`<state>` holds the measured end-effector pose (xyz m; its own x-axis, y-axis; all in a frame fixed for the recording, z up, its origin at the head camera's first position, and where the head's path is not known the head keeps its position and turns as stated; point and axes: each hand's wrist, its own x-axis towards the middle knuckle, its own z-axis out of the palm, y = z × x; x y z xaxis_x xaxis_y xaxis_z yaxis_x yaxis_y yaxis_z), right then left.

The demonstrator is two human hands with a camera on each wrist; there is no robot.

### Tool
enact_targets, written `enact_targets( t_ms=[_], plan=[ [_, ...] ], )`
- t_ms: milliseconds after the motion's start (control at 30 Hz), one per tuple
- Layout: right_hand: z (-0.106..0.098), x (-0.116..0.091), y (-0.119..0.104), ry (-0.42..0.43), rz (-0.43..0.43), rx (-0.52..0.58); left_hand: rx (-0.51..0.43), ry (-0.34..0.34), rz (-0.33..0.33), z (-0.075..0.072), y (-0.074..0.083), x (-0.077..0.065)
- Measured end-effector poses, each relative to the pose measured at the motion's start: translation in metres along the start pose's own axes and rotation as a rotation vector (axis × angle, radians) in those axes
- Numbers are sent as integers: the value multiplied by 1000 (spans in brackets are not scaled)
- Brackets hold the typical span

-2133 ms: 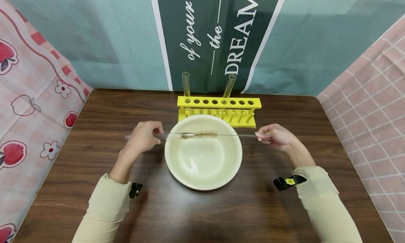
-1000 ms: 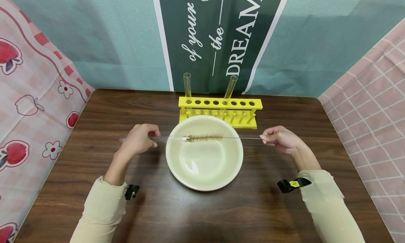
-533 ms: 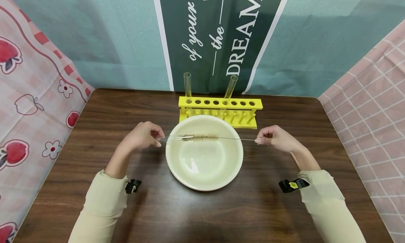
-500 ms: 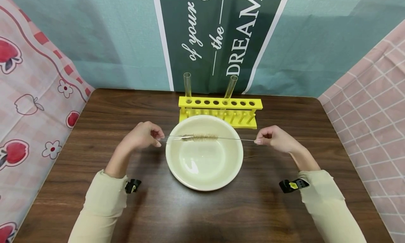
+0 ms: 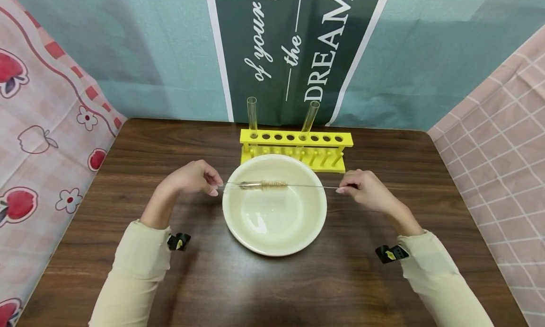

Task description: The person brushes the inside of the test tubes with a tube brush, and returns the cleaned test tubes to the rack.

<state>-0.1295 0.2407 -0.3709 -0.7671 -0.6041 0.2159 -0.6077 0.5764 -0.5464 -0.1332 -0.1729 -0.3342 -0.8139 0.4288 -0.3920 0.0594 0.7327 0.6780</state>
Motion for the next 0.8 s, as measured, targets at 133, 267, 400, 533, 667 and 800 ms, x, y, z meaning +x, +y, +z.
enact_targets(
  t_ms=[133,267,400,533,667,800],
  plan=[
    [2,5,-3,59,-79,-41,-24,-17,-20,-1,1,4],
    [3,9,-5,77,-103,-65,-48,-17,-54,-1,5,6],
    [6,13,-6,63,-89,-87,-48,-15,-75,-1,8,8],
    [10,16,-8,54,-95,-97,-37,-18,-80,-2,9,9],
    [14,19,-9,61,-114,-93,-37,-29,-58,-2,12,11],
    [17,22,-12,54,-121,-88,-36,-44,-59,-1,15,14]
  ],
)
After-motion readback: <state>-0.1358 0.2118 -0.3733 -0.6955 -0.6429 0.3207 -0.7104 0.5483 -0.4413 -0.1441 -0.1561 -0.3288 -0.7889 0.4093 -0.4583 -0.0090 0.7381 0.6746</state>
